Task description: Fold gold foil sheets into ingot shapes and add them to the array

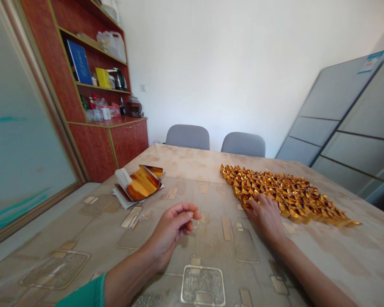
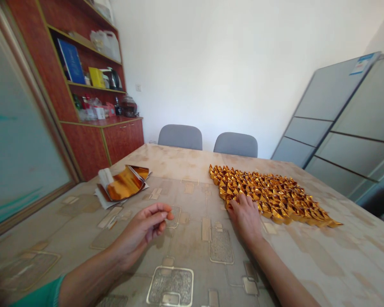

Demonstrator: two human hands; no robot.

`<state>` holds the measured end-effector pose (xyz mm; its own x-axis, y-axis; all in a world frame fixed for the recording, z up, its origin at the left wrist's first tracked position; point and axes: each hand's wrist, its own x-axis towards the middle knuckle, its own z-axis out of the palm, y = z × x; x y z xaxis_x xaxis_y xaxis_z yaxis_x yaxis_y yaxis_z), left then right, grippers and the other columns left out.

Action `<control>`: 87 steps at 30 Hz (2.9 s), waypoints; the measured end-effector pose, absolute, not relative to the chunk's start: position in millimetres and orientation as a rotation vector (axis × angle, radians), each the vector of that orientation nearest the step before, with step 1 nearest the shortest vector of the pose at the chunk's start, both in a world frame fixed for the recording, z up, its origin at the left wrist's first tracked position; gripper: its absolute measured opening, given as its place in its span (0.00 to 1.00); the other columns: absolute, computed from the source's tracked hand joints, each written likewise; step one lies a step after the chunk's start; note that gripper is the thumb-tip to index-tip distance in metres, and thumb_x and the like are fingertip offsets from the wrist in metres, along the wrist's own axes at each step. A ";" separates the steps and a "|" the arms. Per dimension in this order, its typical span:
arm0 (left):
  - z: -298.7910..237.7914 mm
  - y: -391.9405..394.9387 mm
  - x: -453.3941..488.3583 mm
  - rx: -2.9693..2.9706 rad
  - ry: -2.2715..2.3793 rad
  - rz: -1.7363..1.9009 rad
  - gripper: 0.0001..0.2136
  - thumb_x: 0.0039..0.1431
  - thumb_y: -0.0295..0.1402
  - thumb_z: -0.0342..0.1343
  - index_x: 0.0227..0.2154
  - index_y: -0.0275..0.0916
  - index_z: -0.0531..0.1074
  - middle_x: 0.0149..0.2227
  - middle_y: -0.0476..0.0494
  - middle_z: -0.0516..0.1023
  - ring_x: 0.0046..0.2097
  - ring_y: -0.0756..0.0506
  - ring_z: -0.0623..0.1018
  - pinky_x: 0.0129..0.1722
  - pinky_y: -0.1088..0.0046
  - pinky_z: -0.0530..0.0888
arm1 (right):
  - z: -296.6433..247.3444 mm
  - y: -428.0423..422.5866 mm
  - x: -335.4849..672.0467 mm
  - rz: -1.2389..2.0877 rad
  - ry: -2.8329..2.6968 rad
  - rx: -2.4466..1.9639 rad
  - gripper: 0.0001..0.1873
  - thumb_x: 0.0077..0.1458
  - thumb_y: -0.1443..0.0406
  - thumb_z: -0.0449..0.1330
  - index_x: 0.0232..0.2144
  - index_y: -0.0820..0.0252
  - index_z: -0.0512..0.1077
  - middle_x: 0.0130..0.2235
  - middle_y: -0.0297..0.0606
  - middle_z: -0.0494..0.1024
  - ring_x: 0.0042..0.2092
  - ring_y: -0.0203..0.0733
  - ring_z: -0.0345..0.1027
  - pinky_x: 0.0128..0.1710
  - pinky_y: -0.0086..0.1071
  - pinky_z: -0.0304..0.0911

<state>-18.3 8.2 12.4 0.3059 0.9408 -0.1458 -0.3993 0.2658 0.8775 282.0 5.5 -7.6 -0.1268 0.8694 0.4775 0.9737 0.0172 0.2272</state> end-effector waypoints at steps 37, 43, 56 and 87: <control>-1.2 96.1 -114.7 2.271 2.149 0.655 0.10 0.55 0.25 0.54 0.39 0.40 0.76 0.48 0.33 0.78 0.53 0.33 0.71 0.60 0.46 0.40 | -21.6 7.7 274.6 -0.457 -2.086 -1.464 0.12 0.61 0.60 0.53 0.33 0.54 0.76 0.38 0.41 0.79 0.40 0.50 0.71 0.40 0.41 0.60; -1.0 101.6 -118.7 2.261 2.220 0.503 0.13 0.61 0.30 0.48 0.31 0.40 0.78 0.35 0.36 0.82 0.40 0.36 0.78 0.57 0.48 0.49 | -22.6 8.2 276.2 -0.400 -2.089 -1.441 0.13 0.61 0.60 0.53 0.33 0.55 0.76 0.36 0.41 0.80 0.38 0.49 0.72 0.40 0.41 0.62; 15.6 100.7 -120.0 2.257 2.277 0.513 0.15 0.62 0.31 0.48 0.29 0.35 0.79 0.32 0.33 0.81 0.38 0.38 0.78 0.49 0.59 0.59 | -21.7 6.9 274.3 -0.275 -2.101 -1.433 0.12 0.61 0.61 0.54 0.33 0.56 0.76 0.35 0.42 0.79 0.36 0.48 0.72 0.39 0.39 0.63; 30.9 74.6 -95.9 2.547 1.861 1.569 0.08 0.58 0.25 0.49 0.38 0.37 0.72 0.37 0.41 0.79 0.41 0.42 0.76 0.55 0.59 0.63 | -5.1 0.0 255.6 -0.023 -1.879 -1.420 0.14 0.58 0.56 0.55 0.30 0.56 0.76 0.33 0.42 0.80 0.35 0.50 0.72 0.40 0.43 0.64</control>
